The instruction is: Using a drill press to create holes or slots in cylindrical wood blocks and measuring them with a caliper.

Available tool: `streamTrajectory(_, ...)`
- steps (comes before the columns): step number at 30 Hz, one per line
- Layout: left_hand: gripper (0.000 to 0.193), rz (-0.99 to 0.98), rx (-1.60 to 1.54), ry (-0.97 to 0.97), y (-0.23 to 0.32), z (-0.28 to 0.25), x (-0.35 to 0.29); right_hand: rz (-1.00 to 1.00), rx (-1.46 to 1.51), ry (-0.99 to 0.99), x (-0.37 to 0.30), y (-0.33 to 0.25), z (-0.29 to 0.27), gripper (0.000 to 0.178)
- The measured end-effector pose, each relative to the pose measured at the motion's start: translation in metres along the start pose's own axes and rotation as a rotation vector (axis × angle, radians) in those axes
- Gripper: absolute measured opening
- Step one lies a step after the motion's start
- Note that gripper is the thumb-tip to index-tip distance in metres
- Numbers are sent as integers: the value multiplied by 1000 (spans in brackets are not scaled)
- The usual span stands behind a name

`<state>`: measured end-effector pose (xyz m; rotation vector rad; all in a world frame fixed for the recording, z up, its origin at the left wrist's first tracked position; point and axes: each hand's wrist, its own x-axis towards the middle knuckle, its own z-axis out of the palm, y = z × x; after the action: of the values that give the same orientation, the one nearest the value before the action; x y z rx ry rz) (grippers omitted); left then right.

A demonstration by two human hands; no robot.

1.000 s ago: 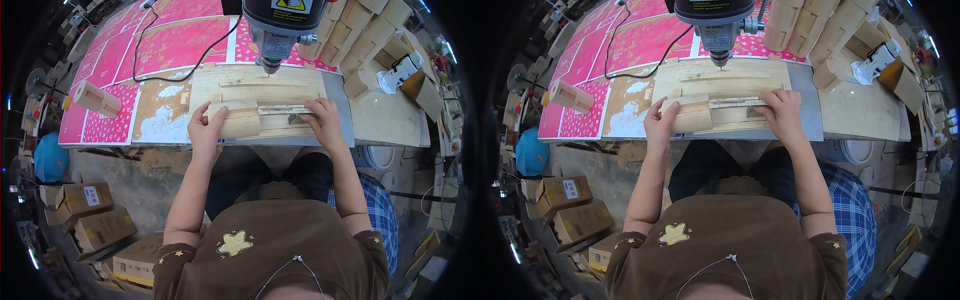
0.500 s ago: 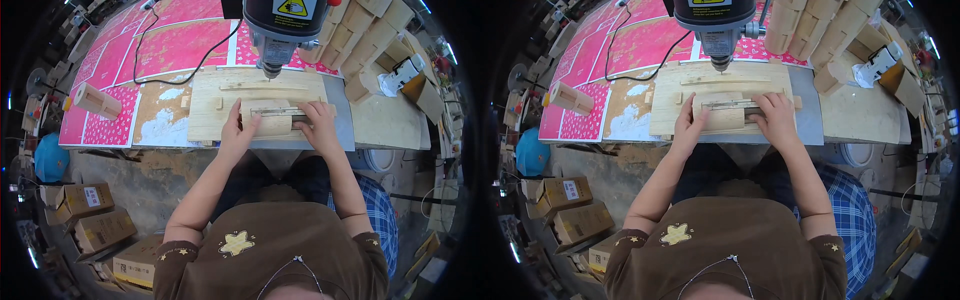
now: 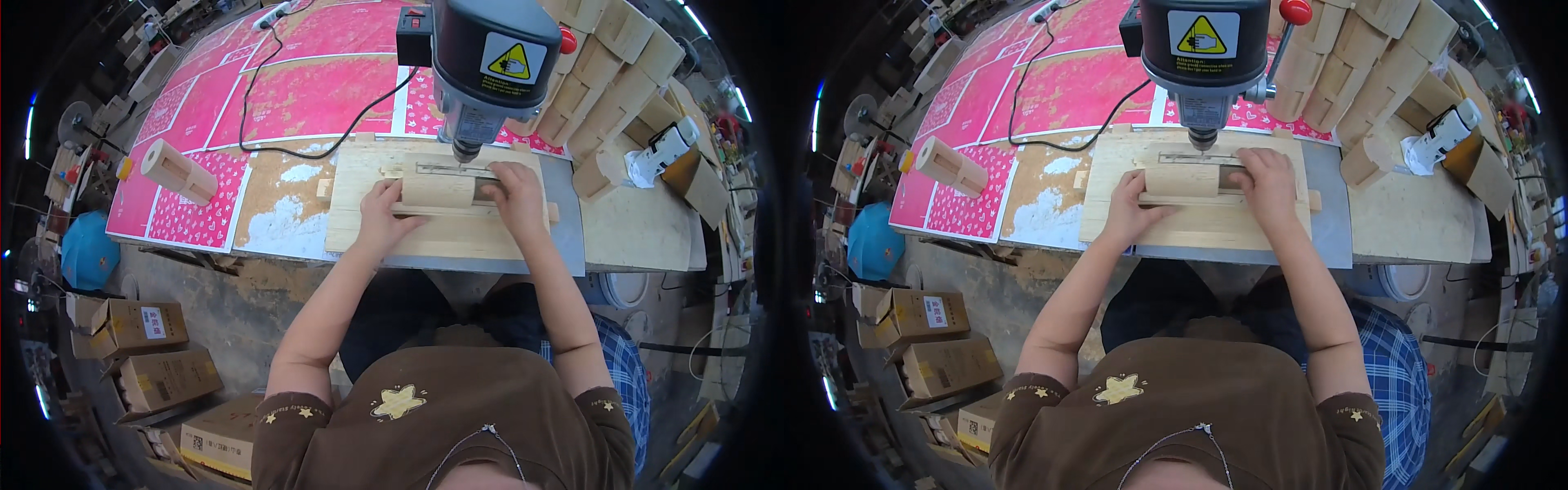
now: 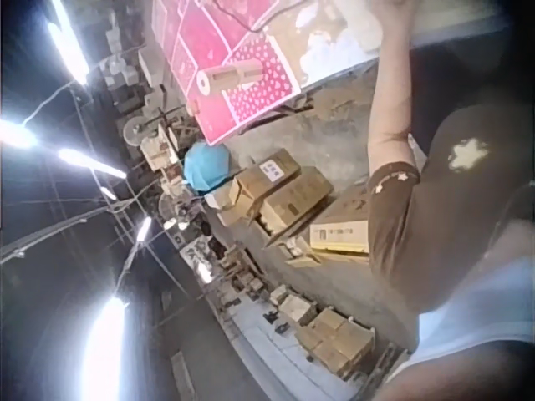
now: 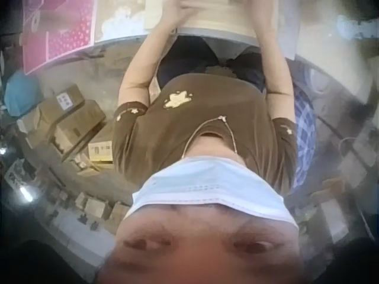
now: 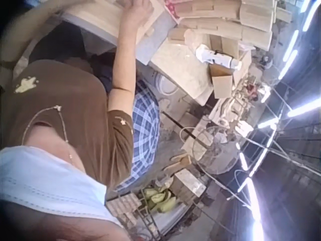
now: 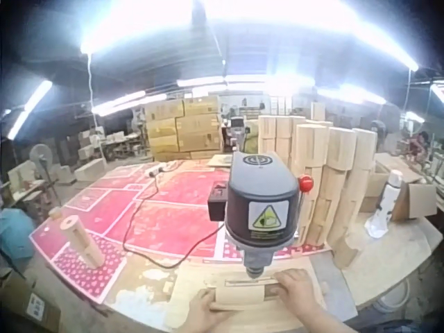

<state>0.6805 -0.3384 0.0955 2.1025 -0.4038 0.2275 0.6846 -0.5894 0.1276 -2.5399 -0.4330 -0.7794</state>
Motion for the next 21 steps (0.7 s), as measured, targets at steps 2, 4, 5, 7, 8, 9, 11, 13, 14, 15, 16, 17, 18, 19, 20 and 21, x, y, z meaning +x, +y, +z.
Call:
streamTrajectory(2,53,-29,-16,-39,-5,-3,3,2,11,13,1,-5,2,40)
streamTrajectory(4,48,-25,-37,-41,-11,-2,5,75,23,-42,1,-5,-1,39)
streamTrajectory(5,45,-6,-44,-33,-15,-1,6,93,201,-20,1,-4,-4,40)
streamTrajectory(7,40,39,-68,-19,-21,1,8,208,537,-28,1,0,-15,42)
streamTrajectory(8,43,57,-29,-21,-25,2,9,203,519,-51,3,3,-22,44)
streamTrajectory(9,46,85,2,-17,-28,3,9,174,513,-44,8,5,-29,45)
streamTrajectory(11,49,110,51,-18,-32,4,8,220,487,-59,21,5,-47,48)
streamTrajectory(13,47,108,97,-24,-34,3,8,134,623,53,54,8,-70,43)
streamTrajectory(14,47,108,72,-25,-35,3,8,41,523,216,77,10,-82,37)
streamTrajectory(15,47,110,49,-25,-35,2,8,-51,421,381,100,11,-96,31)
streamTrajectory(16,46,119,20,-22,-34,2,9,-14,512,378,121,11,-110,29)
streamTrajectory(17,46,112,29,-32,-34,2,9,33,609,381,138,8,-120,28)
streamTrajectory(18,45,111,33,-41,-34,2,10,18,614,316,151,3,-121,22)
streamTrajectory(19,44,109,33,-42,-33,2,10,3,619,251,164,-5,-117,23)
streamTrajectory(20,44,125,53,-41,-33,1,10,-13,624,185,172,-15,-115,31)
streamTrajectory(21,43,141,71,-33,-33,1,10,6,409,121,171,-23,-118,28)
